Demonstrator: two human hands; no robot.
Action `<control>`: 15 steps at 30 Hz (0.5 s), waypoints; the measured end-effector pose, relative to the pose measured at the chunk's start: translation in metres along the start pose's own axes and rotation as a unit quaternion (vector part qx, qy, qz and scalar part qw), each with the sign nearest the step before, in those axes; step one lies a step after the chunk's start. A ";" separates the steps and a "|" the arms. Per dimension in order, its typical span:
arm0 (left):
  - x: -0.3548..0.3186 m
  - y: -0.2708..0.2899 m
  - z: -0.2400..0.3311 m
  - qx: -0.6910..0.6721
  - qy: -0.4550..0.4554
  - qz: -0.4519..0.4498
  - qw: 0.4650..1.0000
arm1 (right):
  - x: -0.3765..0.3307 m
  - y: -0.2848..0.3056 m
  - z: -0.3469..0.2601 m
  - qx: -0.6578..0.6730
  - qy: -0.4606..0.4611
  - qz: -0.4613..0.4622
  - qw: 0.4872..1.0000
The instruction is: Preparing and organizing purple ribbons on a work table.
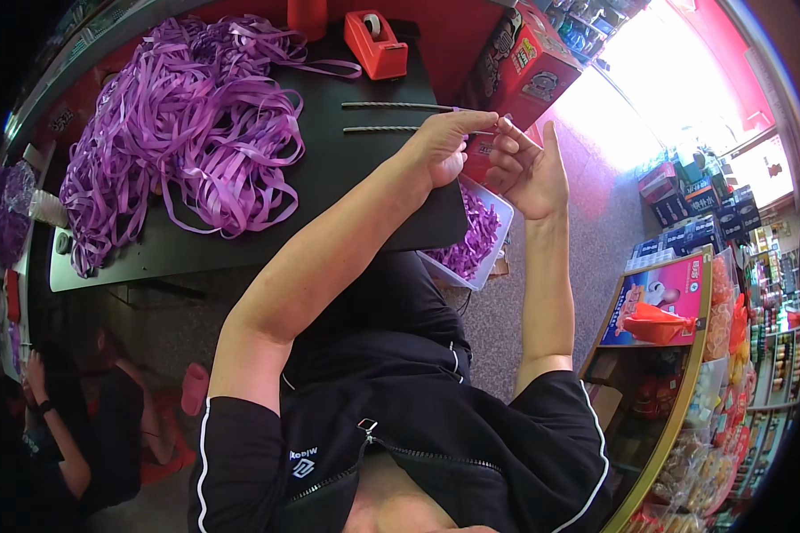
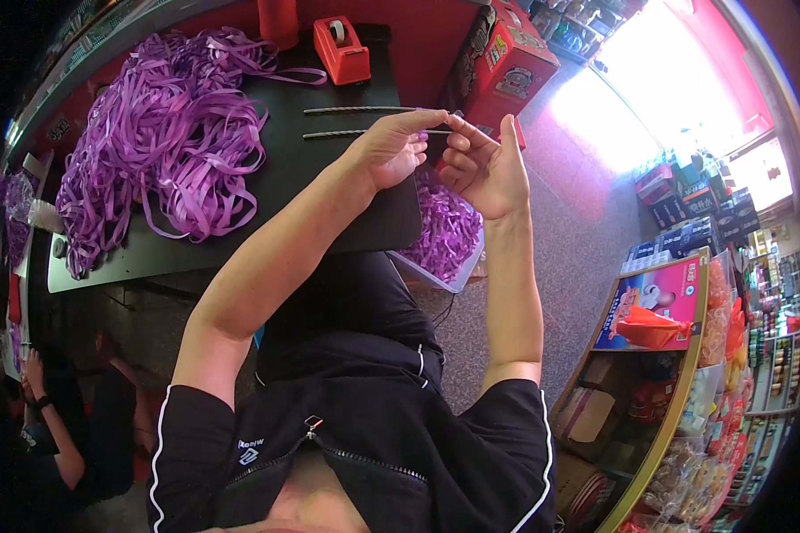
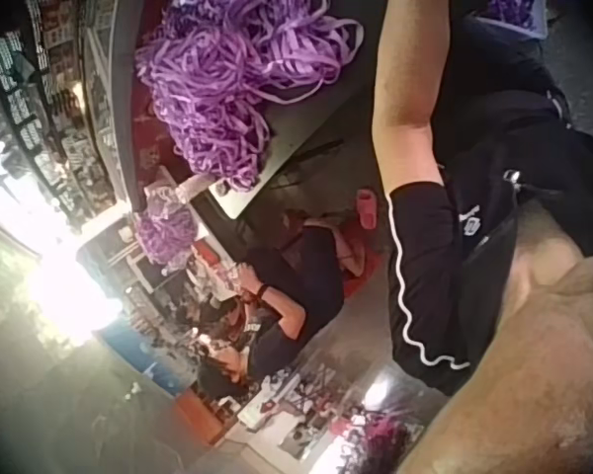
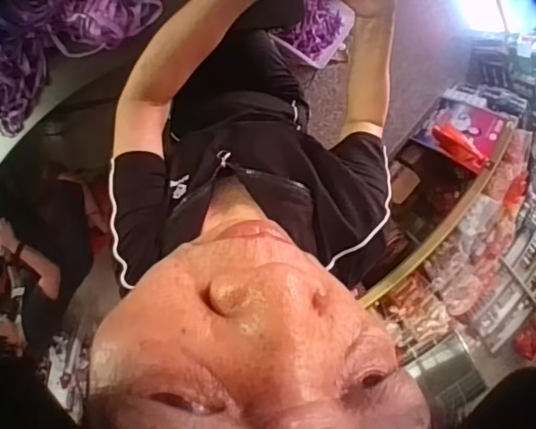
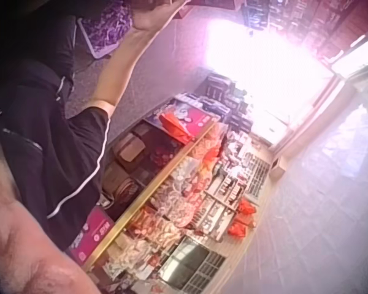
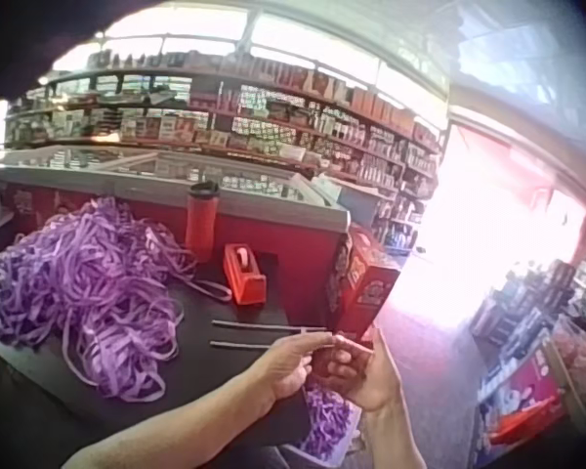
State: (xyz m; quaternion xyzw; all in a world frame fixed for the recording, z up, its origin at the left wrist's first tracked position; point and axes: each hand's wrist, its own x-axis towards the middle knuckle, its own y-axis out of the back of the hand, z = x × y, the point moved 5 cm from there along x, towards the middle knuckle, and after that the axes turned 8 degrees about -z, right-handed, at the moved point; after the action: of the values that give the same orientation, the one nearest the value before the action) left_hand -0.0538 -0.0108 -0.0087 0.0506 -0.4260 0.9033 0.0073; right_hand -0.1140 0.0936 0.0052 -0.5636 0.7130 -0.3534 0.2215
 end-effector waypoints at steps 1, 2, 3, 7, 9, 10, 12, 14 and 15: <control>0.001 0.002 0.000 0.000 -0.001 0.000 1.000 | 0.000 -0.001 -0.002 0.000 -0.001 -0.001 1.000; 0.002 0.005 0.000 0.016 -0.007 0.002 1.000 | 0.000 -0.002 -0.002 -0.006 -0.010 -0.006 1.000; 0.003 0.006 -0.001 0.031 -0.011 0.003 0.999 | -0.001 -0.002 -0.003 -0.011 -0.019 -0.011 1.000; 0.005 0.009 -0.003 0.033 -0.014 0.006 0.999 | -0.002 0.000 -0.005 -0.010 -0.030 -0.009 0.999; 0.005 0.009 -0.002 0.041 -0.021 0.001 0.999 | -0.002 -0.003 -0.006 -0.015 -0.037 -0.009 0.999; 0.005 0.008 -0.002 0.040 -0.021 0.000 0.999 | -0.002 -0.002 -0.007 -0.015 -0.038 -0.008 0.999; 0.004 0.007 -0.003 0.034 -0.014 0.015 0.999 | -0.001 0.001 -0.008 -0.015 -0.040 -0.015 0.999; 0.006 0.010 -0.004 0.035 -0.020 0.011 0.999 | -0.001 -0.001 -0.009 -0.016 -0.046 -0.016 0.999; 0.005 0.009 -0.003 0.037 -0.025 0.006 0.999 | 0.000 -0.002 -0.008 -0.017 -0.052 -0.016 0.998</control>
State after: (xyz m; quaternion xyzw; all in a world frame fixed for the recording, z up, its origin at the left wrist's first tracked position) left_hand -0.0600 -0.0145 -0.0169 0.0710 -0.3925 0.9170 -0.0109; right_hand -0.1185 0.0957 0.0124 -0.5962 0.6973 -0.3149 0.2431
